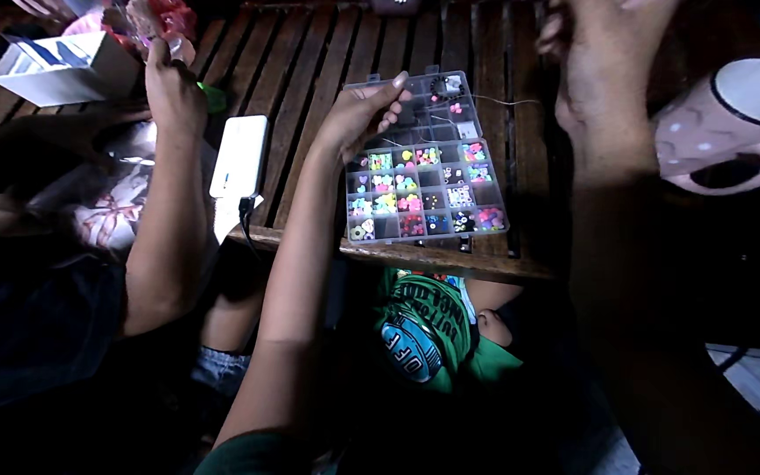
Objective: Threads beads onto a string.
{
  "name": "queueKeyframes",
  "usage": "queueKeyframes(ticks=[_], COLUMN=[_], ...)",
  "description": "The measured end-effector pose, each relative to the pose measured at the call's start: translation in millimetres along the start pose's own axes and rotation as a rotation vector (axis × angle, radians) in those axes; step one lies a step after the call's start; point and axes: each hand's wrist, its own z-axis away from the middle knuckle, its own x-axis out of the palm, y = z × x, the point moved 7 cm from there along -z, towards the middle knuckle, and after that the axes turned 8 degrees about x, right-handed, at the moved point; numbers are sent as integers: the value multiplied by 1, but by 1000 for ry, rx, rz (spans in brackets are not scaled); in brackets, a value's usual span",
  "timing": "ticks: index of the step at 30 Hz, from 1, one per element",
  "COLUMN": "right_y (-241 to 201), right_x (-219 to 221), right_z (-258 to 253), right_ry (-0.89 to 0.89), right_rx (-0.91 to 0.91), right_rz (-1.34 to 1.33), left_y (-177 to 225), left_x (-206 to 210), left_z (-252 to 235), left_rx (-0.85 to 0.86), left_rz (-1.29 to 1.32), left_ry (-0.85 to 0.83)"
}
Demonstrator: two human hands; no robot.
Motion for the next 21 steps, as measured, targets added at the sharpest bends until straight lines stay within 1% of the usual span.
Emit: queueKeyframes(ticks=[3,5,7,10,12,14,18,21], right_y=[-4,1,12,21,23,23,18,16], right_x=[37,58,72,80,80,78,75,78], right_z=[25,45,59,70,70,62,40,36], right_ry=[-563,-843,-1025,-1138,-1140,-1050,-661,-470], right_rx=[45,108,200,259,262,198,36,-112], right_rz=[234,327,386,564,632,588,471,416], left_y=[1,1,1,1,1,3,2,3], left_x=[2,2,2,2,4,5,6,10], left_z=[0,-1,-1,-1,-1,0,2,4], left_rx=[5,4,1,5,1,-8,-15,-33], left_rz=[-20,-26,-24,-32,-43,-54,-77,-95], left_ry=[-14,-15,-24,-29,-27,-19,-53,-84])
